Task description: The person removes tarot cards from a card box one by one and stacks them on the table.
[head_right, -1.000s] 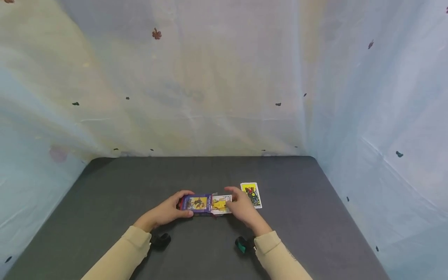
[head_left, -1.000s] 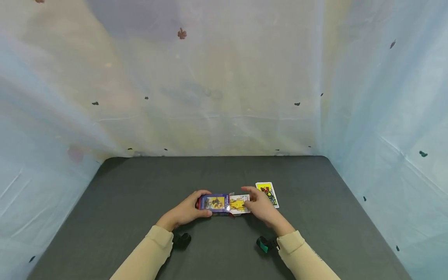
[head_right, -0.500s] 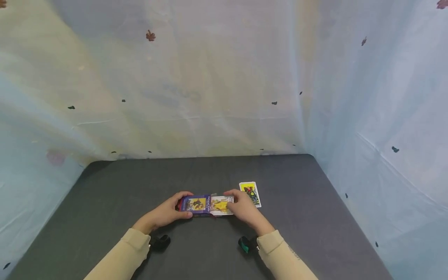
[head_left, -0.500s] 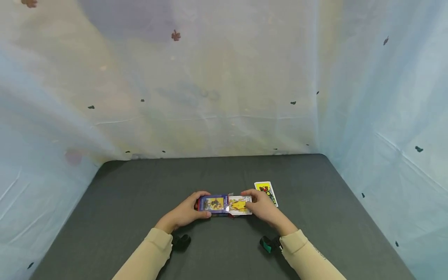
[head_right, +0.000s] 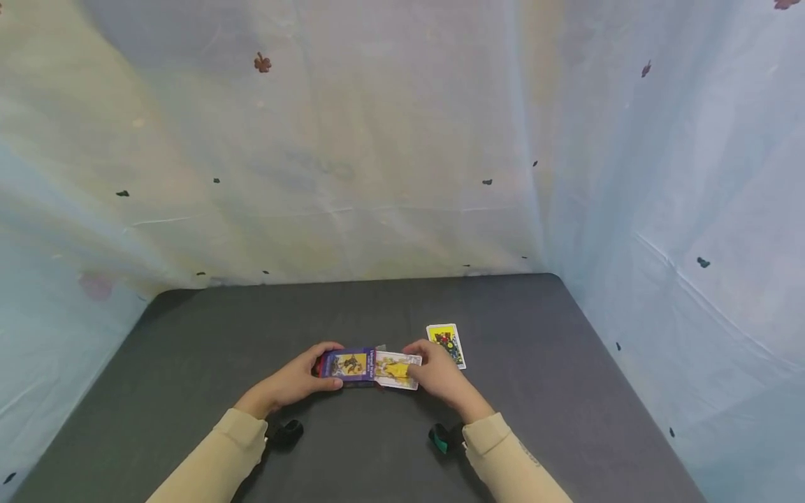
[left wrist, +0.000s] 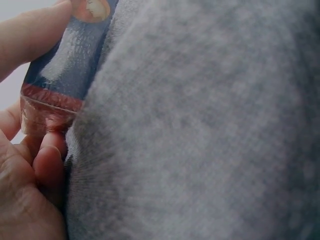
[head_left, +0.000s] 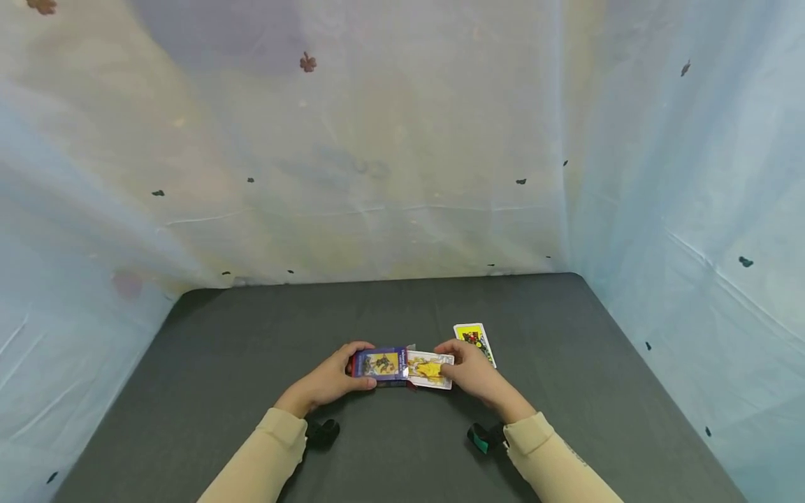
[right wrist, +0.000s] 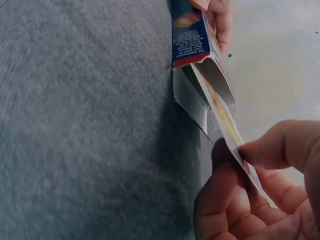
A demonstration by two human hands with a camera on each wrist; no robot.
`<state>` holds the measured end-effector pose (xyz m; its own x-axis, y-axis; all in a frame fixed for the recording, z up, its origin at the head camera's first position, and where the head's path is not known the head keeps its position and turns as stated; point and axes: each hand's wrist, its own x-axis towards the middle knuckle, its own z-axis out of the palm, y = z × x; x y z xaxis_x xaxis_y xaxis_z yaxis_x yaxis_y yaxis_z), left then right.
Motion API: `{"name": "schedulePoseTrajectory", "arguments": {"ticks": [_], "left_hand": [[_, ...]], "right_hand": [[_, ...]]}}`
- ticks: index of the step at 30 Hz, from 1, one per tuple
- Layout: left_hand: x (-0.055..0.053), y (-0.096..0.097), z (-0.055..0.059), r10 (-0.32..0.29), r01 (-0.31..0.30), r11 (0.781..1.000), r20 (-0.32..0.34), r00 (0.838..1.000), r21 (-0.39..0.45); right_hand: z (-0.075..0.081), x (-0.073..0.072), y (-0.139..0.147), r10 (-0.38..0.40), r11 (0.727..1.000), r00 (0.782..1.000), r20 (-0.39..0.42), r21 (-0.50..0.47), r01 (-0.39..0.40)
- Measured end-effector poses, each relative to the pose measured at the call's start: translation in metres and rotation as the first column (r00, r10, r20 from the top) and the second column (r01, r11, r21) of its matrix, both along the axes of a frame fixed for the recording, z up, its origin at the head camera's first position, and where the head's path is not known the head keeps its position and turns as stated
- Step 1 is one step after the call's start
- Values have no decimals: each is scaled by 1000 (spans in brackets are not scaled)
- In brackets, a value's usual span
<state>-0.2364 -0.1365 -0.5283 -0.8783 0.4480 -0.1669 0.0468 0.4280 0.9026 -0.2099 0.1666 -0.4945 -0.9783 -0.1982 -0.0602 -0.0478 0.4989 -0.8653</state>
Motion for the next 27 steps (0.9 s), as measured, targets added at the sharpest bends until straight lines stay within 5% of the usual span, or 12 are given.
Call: {"name": "schedulePoseTrajectory", "arguments": {"ticks": [14,27], "left_hand": [[4,0,7,11,-11,1000,11,1000,17],[3,1,7,1,-2,1000,15,1000,16]], "right_hand": [[1,2,9,61,998,995,76,-27,-59],[8,-2,32,-144,989,989,-9,18,145]]}}
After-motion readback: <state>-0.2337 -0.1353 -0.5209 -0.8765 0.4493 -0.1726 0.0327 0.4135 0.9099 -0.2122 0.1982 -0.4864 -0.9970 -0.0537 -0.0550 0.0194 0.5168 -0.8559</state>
